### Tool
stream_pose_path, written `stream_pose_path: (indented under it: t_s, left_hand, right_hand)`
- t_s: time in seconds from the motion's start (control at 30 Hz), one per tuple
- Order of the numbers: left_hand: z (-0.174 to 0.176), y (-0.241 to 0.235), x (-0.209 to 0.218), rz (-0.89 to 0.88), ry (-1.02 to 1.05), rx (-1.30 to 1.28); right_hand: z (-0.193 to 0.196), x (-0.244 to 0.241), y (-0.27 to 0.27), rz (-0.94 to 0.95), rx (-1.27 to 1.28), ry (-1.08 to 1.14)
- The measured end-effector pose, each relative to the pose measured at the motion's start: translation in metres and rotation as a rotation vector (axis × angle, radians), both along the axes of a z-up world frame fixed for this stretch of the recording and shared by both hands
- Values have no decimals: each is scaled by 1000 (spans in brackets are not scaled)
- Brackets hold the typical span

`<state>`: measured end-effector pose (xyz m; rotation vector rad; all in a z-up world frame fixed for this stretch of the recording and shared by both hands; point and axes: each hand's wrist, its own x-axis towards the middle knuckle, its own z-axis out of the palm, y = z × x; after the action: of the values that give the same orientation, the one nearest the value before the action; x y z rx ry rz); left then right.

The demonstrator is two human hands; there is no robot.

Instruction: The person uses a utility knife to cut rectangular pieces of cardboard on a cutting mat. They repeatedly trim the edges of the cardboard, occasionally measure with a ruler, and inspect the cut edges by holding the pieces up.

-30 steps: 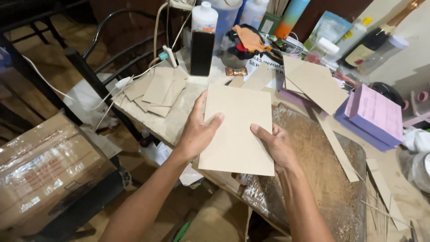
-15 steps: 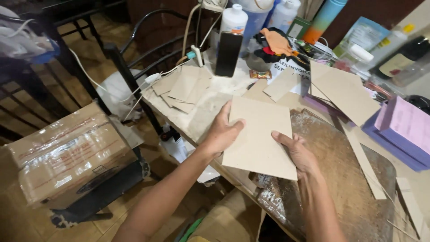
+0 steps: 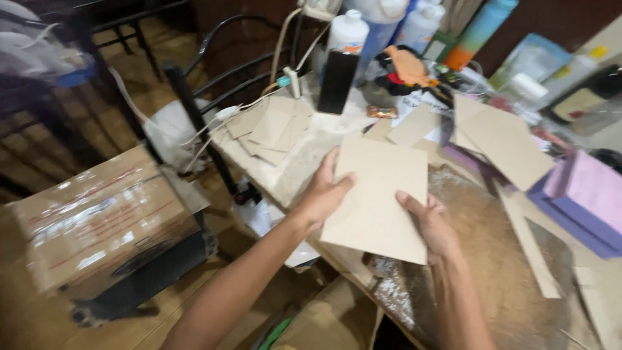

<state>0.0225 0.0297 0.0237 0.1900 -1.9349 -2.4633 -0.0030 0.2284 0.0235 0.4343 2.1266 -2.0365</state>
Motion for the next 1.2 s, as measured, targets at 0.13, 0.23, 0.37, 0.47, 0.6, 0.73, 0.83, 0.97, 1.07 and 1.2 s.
stream_pose_path:
  t_s: [0.13, 0.23, 0.37, 0.47, 0.6, 0.73, 0.83, 0.97, 1.07, 1.2]
  left_hand:
    - [-20, 5, -17, -51, 186, 200]
    - [-20, -4, -15, -32, 310, 325]
    - [-9, -17, -9, -89, 249, 432]
    - [-9, -12, -7, -89, 247, 490]
    - [-8, -7, -6, -66, 180, 476]
    - [-9, -1, -8, -23, 150, 437]
    - [-11, 1, -8, -13, 164, 458]
    - [-9, 2, -5, -12, 221, 432]
    - [-8, -1, -5, -8, 271, 380]
    - [-5, -8, 1, -17, 366, 333]
  right_hand:
    - [40, 23, -3, 8, -118, 26]
    - [21, 25, 21, 118, -273, 13]
    - [-2, 33, 43, 235, -401, 37]
    - [-14, 36, 55, 367, -616, 50]
    - [-14, 42, 55, 373, -570, 68]
    - [-11, 45, 55, 360, -499, 74]
    - [-9, 46, 52, 374, -410, 137]
    - [-10, 48, 48, 284, -251, 160]
    - [-15, 43, 52, 297, -243, 143]
    - [-11, 46, 51, 404, -187, 166]
